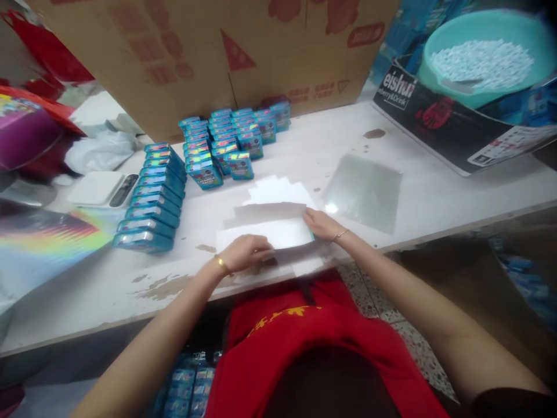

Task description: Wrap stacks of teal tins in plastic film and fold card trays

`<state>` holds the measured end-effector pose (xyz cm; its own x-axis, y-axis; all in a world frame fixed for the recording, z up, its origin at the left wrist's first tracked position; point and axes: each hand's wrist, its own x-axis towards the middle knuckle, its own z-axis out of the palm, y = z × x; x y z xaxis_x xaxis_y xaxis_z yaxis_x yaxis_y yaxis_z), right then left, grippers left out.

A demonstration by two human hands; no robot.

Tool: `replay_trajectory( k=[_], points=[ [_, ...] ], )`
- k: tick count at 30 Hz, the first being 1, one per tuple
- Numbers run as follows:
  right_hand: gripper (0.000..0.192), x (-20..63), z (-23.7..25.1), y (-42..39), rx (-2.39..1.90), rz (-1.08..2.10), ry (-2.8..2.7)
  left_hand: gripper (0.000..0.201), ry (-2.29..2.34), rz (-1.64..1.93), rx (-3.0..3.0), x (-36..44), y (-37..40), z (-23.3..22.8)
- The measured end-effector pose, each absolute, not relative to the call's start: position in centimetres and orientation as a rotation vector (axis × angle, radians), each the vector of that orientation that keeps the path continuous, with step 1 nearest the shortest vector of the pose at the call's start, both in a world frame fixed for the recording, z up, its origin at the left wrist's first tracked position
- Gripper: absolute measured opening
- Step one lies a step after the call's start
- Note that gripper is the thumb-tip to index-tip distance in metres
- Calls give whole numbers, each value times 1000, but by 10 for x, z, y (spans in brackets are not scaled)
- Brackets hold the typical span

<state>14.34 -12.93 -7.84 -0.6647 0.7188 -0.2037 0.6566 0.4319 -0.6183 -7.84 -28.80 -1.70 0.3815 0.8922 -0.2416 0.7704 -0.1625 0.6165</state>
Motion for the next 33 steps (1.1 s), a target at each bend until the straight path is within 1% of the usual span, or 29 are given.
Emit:
replay_trajectory(
  k=[2,5,7,9,12,13,15,18,19,22,26,30,33],
  points=[
    [37,141,-75,-129,-1247,970,-2615,38,1430,265,1771,-78,-275,-22],
    [54,148,-67,-138,-1256,728,-2514,35,1454,284,1540,-81,-254,-30],
    [54,156,-60,-152,-1200,541,-2364,30,1504,321,1471,-84,-242,-38],
    [53,164,-56,-170,-1006,412,-2341,27,1566,348,1465,-85,-237,-46],
    [59,167,-64,-199,-670,283,-2613,23,1613,380,1669,-82,-244,-51],
    [58,165,-70,-206,-621,247,-2695,25,1623,391,1802,-80,-250,-51],
    [48,161,-82,-215,-642,189,-2764,32,1656,371,2097,-75,-268,-50],
    [33,154,-92,-215,-694,122,-2785,44,1756,204,2348,-68,-294,-48],
    [29,153,-92,-213,-693,97,-2808,43,1791,134,2361,-66,-300,-49],
    [22,150,-86,-210,-668,-11,-2903,32,1857,-39,2294,-59,-309,-51],
    [17,146,-82,-209,-629,-108,-2961,26,1901,-102,2157,-54,-306,-50],
    [15,140,-86,-206,-625,-100,-2975,20,1867,-128,2020,-58,-297,-43],
    [10,134,-83,-201,-623,-10,-3021,17,1775,-113,1971,-65,-289,-38]
  ],
)
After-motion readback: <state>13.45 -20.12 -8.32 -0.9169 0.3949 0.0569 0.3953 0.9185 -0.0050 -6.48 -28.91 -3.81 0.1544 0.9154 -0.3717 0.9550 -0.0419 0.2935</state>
